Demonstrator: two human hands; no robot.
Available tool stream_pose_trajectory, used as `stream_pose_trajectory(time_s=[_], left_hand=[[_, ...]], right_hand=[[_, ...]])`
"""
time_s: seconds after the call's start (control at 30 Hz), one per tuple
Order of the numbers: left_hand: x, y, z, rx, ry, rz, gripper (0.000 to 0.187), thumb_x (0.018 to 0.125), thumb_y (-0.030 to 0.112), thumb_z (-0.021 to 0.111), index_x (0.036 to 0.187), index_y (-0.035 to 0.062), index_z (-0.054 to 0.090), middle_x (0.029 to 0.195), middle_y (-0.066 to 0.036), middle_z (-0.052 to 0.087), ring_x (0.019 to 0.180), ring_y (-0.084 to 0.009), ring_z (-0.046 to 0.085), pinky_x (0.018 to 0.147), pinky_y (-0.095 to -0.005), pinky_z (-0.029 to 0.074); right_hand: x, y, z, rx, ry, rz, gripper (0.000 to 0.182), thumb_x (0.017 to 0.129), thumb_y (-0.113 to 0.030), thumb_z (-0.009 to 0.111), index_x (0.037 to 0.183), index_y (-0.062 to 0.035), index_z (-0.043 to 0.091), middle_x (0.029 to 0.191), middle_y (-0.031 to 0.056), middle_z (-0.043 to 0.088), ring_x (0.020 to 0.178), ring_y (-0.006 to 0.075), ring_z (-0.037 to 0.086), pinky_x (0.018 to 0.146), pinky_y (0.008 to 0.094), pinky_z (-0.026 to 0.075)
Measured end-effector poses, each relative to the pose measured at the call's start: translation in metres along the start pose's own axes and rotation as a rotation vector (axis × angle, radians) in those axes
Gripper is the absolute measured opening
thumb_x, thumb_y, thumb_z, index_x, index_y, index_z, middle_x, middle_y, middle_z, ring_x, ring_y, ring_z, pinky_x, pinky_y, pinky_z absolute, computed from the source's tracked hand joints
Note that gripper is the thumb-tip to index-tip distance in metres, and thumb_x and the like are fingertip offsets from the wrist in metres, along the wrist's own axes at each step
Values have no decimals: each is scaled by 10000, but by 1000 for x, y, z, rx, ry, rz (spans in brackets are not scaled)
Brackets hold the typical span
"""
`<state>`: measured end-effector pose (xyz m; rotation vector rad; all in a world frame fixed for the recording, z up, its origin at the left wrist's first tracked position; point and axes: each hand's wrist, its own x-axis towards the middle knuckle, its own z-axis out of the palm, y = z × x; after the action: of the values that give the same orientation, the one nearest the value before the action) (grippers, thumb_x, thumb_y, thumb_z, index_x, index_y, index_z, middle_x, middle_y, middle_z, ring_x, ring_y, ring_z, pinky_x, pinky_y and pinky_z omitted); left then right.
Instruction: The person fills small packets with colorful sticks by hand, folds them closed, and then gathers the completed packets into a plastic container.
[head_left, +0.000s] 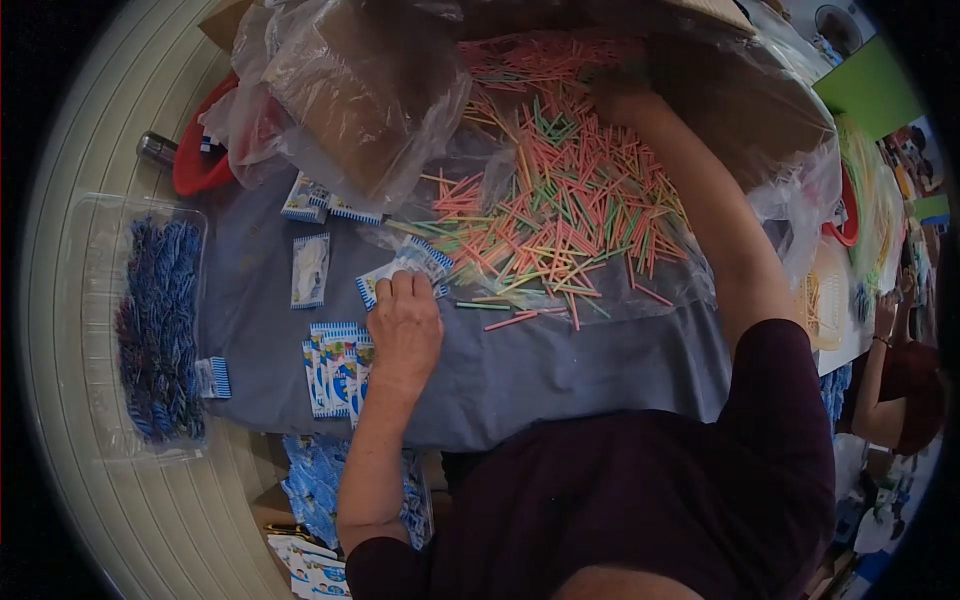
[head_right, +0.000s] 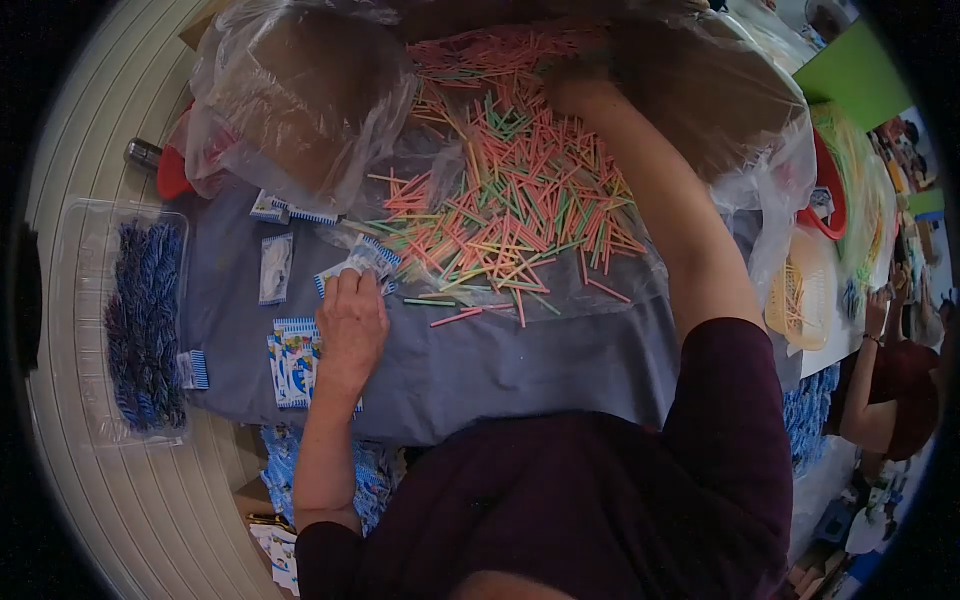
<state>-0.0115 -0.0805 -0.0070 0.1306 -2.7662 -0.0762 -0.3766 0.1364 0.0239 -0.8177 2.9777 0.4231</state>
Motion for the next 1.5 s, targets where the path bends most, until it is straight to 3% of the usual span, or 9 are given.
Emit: stream_pose_trajectory(time_s=[0.17, 0.37, 0.53, 0.63, 0.97, 1.13, 1.27, 1.33, 1.5], left_hand=[[3, -13, 2, -84, 48, -40, 58, 709, 18, 626, 759, 31, 601, 831, -107, 582, 826, -312, 603, 647, -407, 533], [-5, -17, -2, -160, 55, -43, 32, 724, 35, 624, 741, 14, 607, 851, -116, 604, 831, -325, 606, 644, -427, 530], [-4, -13, -14, -200, -89, -9, 100, 777, 43, 605, 823, -38, 644, 876, -153, 606, 879, -361, 596, 769, -460, 514], [-3, -18, -21, -260, -94, -13, 114, 785, 34, 606, 853, -36, 664, 906, -162, 612, 887, -357, 591, 819, -469, 490], [4, -27, -29, -563, 38, -249, 111, 703, 12, 739, 727, -54, 654, 720, -129, 608, 693, -274, 597, 710, -381, 478], [7, 3, -34, -1053, 112, -370, 96, 766, -26, 760, 820, -63, 689, 733, -43, 620, 637, -73, 572, 562, -231, 446], [17, 31, -19, -1214, 122, -336, 83, 786, -60, 760, 827, -62, 688, 797, -12, 638, 703, -48, 579, 605, -199, 446], [21, 44, -15, -1256, 56, -338, 96, 785, -49, 771, 847, -46, 698, 801, -14, 659, 696, -48, 585, 634, -194, 463], [27, 68, -17, -1441, 20, -353, 96, 779, -35, 777, 840, -43, 702, 790, -22, 664, 700, -54, 592, 628, -208, 473]], right_hand=[[31, 14, 25, -92, -112, -114, 421, 848, -104, 640, 1267, -124, 604, 1260, 131, 623, 1107, 233, 633, 900, 435, 527], [15, 49, 25, 648, 126, -101, 397, 952, -176, 507, 1341, -99, 530, 1225, 91, 618, 1061, 173, 611, 868, 364, 511], [-35, 51, 16, 2109, 236, 58, 307, 885, -71, 486, 1170, 18, 556, 720, 6, 493, 595, 130, 398, 563, 294, 359], [-51, 40, 24, 2341, 110, -43, 248, 869, -76, 559, 1098, 9, 603, 654, -16, 442, 553, 113, 382, 531, 292, 339], [-74, -22, 5, 1767, 137, 339, 332, 990, -316, 572, 1136, -21, 615, 600, -29, 397, 517, 111, 375, 499, 306, 350], [-89, -24, -7, 2178, 24, -282, 430, 1048, -421, 411, 1100, -40, 603, 633, 11, 481, 810, 186, 627, 756, 345, 504], [-133, -56, -41, 2319, 91, -350, 440, 1046, -424, 413, 1046, -36, 621, 688, 70, 607, 854, 231, 650, 749, 341, 494], [-149, -71, -48, 2429, -38, -793, 443, 1055, -402, 395, 984, -18, 605, 692, 86, 609, 877, 271, 656, 823, 377, 500], [-185, -115, -68, 2106, 170, -777, 500, 1040, -457, 400, 892, -27, 607, 767, 95, 636, 912, 241, 648, 899, 379, 482]])
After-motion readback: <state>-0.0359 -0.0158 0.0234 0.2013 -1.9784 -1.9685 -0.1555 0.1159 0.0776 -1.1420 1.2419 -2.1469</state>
